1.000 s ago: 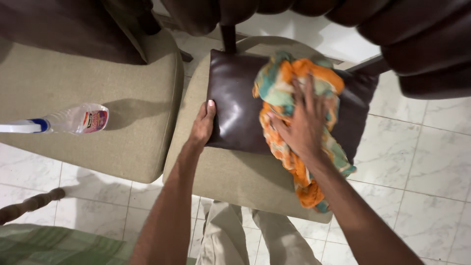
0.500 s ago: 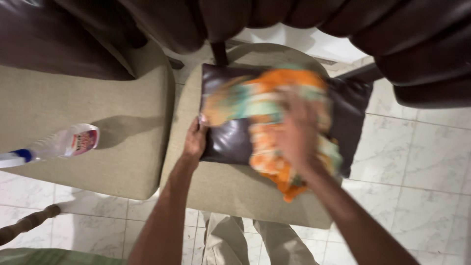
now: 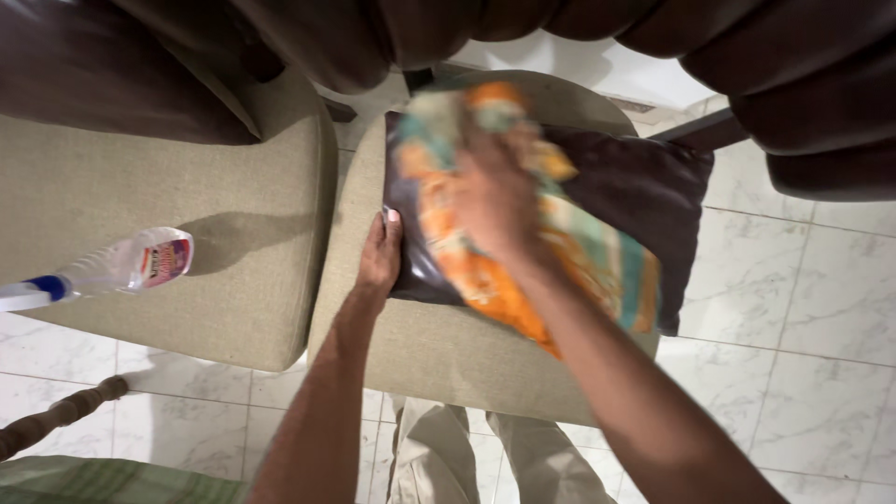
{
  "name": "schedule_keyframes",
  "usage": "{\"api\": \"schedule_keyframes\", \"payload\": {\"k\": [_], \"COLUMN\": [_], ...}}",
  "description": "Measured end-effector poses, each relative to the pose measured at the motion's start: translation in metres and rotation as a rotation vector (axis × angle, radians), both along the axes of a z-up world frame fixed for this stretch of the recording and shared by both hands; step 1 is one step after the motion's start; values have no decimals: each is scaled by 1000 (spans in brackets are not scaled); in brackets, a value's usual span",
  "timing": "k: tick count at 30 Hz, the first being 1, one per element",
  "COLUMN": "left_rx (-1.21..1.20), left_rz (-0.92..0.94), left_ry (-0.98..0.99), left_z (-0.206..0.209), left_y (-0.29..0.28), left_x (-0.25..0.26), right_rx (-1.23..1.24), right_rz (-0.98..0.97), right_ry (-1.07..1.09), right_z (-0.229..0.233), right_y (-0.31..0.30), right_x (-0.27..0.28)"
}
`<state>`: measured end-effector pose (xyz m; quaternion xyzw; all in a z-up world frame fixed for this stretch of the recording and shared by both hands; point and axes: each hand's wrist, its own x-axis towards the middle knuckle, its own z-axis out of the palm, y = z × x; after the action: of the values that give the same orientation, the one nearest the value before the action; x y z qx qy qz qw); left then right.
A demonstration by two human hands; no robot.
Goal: The person sprays a cleaning solution onto a leather chair cushion and the chair back, then wipes them with a cloth.
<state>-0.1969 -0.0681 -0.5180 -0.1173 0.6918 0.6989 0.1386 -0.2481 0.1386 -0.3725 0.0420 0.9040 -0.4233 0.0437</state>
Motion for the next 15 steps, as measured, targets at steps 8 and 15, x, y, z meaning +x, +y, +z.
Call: {"api": "schedule_keyframes", "payload": {"k": [8,15], "left_rx": [-268,-61], "left_rz": [-326,-51], "left_ry": [433,-239], "left_z": [-81,31], "left_y": [-45,3], "left_x": [22,-1], "right_rx": [522,650], "right_rz": [522,-118], "right_ry": [155,124], "right_z": [34,6], "right_y": [-7,153], "right_x": [71,134]}}
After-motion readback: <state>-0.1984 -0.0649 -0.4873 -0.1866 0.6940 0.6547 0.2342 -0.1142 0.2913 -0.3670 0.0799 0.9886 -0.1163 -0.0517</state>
